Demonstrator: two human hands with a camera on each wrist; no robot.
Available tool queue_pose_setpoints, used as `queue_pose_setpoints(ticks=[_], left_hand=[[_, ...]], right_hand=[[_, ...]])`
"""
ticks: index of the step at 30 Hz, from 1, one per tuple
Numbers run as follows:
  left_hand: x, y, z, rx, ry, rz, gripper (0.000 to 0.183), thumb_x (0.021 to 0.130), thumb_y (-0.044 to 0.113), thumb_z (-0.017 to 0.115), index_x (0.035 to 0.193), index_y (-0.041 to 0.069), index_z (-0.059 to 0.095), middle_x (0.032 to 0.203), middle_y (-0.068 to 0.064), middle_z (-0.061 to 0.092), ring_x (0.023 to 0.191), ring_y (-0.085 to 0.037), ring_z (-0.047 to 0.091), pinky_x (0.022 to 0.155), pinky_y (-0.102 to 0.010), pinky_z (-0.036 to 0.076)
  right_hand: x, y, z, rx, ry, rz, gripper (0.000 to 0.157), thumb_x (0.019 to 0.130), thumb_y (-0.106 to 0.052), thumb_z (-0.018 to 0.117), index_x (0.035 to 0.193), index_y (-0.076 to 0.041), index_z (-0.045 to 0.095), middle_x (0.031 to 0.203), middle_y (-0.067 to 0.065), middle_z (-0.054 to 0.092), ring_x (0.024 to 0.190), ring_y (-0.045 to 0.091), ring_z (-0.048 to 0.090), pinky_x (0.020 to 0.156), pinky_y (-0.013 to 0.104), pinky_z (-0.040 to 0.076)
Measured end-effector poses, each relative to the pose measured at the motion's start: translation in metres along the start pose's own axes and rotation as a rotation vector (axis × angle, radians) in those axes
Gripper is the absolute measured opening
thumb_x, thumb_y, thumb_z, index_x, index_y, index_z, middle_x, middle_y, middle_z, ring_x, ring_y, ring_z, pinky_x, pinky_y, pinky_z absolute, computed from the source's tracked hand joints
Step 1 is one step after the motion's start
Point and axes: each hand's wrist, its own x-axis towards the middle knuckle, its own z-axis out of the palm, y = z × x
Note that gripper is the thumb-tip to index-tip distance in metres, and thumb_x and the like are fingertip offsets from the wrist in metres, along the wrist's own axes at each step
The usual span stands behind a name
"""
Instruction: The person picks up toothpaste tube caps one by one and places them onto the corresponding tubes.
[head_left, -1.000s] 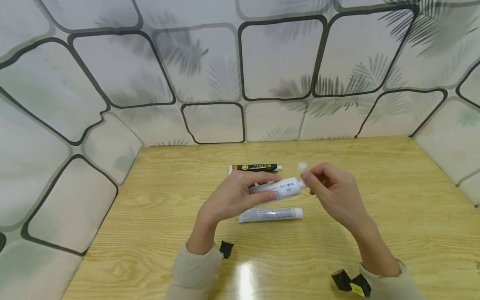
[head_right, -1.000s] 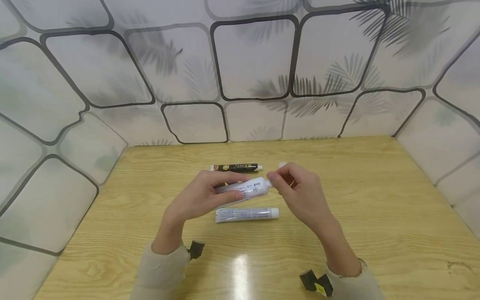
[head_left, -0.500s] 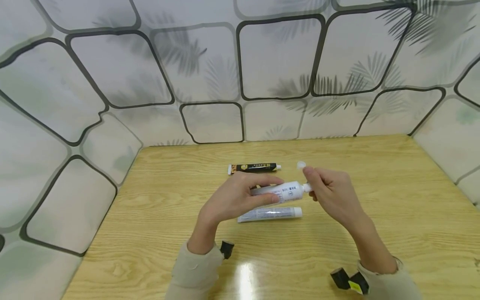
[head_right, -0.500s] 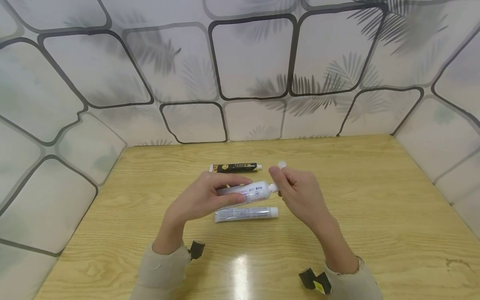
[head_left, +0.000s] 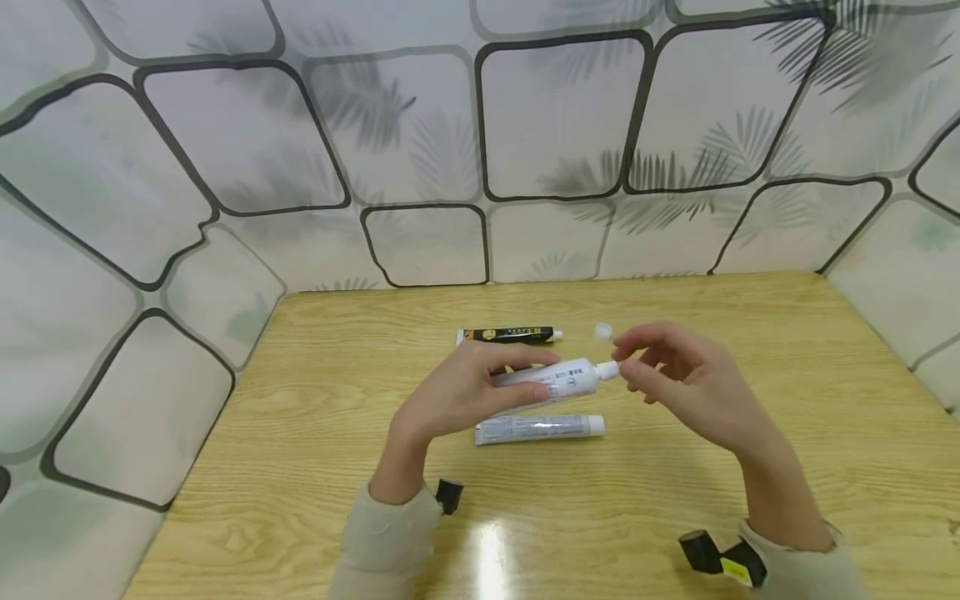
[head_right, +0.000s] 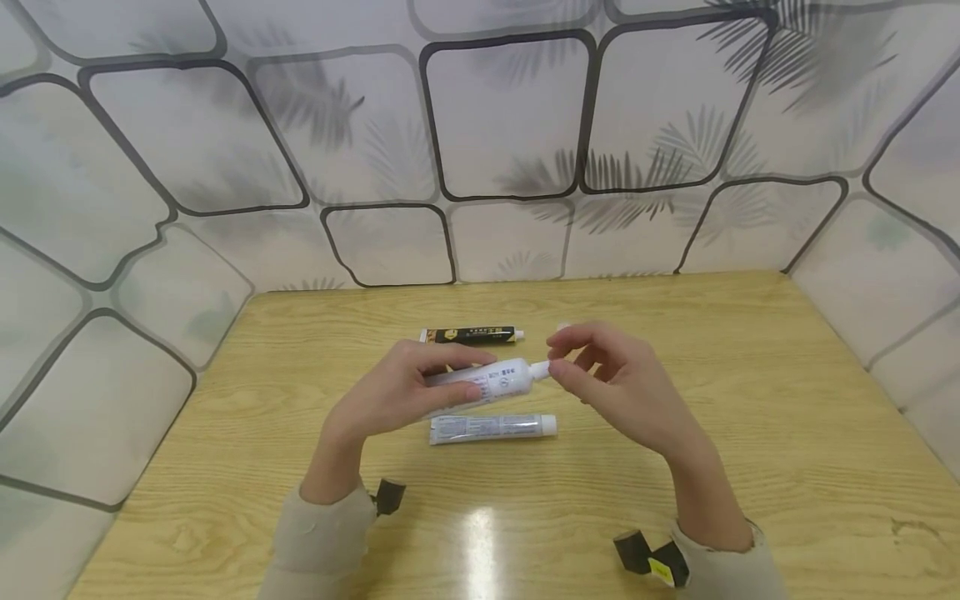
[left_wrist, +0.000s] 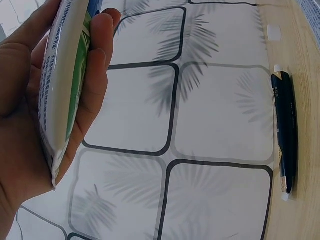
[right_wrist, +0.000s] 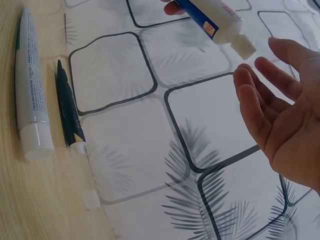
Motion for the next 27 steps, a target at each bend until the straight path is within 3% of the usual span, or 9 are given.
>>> queue_pose_setpoints(ticks=[5, 9, 27], left_hand=[[-0.0008, -0.0007, -0.0013, -0.006, -0.006, -0.009, 0.034, 0.093, 0.021, 0.071, 0.127, 0.015, 0.069, 0.102, 0.002, 0.072, 0.075, -0.006, 0.062, 0.064, -0.026, 0.052], [-0.0014, -0.0009, -0.0014, -0.013, -0.014, -0.008, 0.033, 0.094, 0.021, 0.071, 0.126, 0.014, 0.069, 0.102, 0.001, 0.071, 0.073, -0.006, 0.061, 0.063, -0.026, 0.052], [-0.0023, 0.0023, -0.0012, 0.001, -0.019, 0.022, 0.033, 0.094, 0.020, 0.070, 0.126, 0.014, 0.068, 0.104, 0.003, 0.071, 0.077, -0.006, 0.061, 0.065, -0.025, 0.052]], right_hand=[[-0.0013, 0.0000, 0.0003, 0.003, -0.044, -0.093, 0.041, 0.081, 0.014, 0.073, 0.116, -0.007, 0.067, 0.107, -0.003, 0.067, 0.080, 0.011, 0.064, 0.061, 0.023, 0.051], [-0.0014, -0.0001, 0.0046, 0.002, -0.055, -0.124, 0.043, 0.079, 0.014, 0.074, 0.116, -0.007, 0.067, 0.105, -0.002, 0.067, 0.079, 0.011, 0.063, 0.061, 0.023, 0.051], [0.0002, -0.0009, 0.0083, -0.040, -0.051, -0.089, 0.033, 0.083, 0.010, 0.073, 0.108, -0.011, 0.069, 0.095, -0.002, 0.068, 0.074, 0.011, 0.062, 0.058, 0.024, 0.050]])
